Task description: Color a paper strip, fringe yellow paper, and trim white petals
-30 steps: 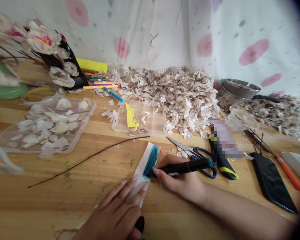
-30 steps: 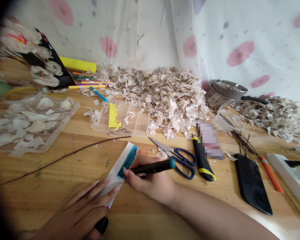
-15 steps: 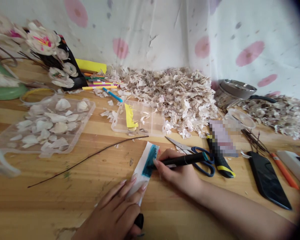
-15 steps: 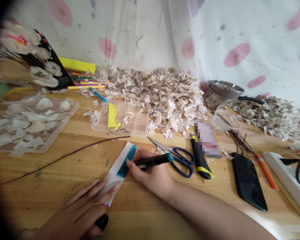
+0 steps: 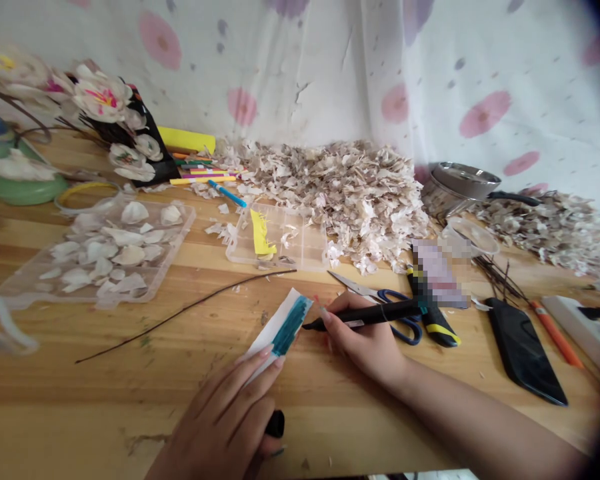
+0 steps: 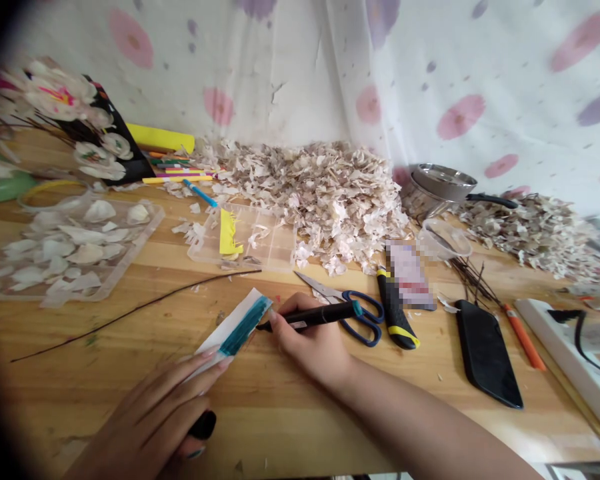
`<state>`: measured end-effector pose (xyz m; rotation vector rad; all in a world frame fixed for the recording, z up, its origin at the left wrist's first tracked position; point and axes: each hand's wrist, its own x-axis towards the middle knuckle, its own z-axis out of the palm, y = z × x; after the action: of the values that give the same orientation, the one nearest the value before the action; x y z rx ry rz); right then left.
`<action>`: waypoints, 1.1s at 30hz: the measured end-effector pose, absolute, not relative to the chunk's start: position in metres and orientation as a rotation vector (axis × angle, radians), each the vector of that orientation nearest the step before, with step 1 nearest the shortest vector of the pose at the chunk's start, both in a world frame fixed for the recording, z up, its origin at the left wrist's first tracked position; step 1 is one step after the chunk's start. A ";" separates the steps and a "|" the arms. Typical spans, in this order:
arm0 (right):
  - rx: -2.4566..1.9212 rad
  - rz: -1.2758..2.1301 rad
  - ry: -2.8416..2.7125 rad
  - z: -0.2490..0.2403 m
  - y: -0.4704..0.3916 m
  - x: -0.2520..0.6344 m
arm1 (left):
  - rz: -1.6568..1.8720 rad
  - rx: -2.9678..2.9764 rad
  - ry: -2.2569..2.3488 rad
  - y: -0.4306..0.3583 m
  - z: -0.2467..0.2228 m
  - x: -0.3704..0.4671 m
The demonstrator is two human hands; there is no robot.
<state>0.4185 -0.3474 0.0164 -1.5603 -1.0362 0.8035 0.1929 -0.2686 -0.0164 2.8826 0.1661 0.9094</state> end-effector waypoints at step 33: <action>-1.694 0.692 -1.094 0.012 -0.336 0.426 | 0.892 2.972 0.014 -0.263 -0.009 0.199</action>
<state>0.4264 -0.3358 0.0121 -1.6942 -1.0936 0.6918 0.1994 -0.2627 -0.0087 2.9718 0.0135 0.8918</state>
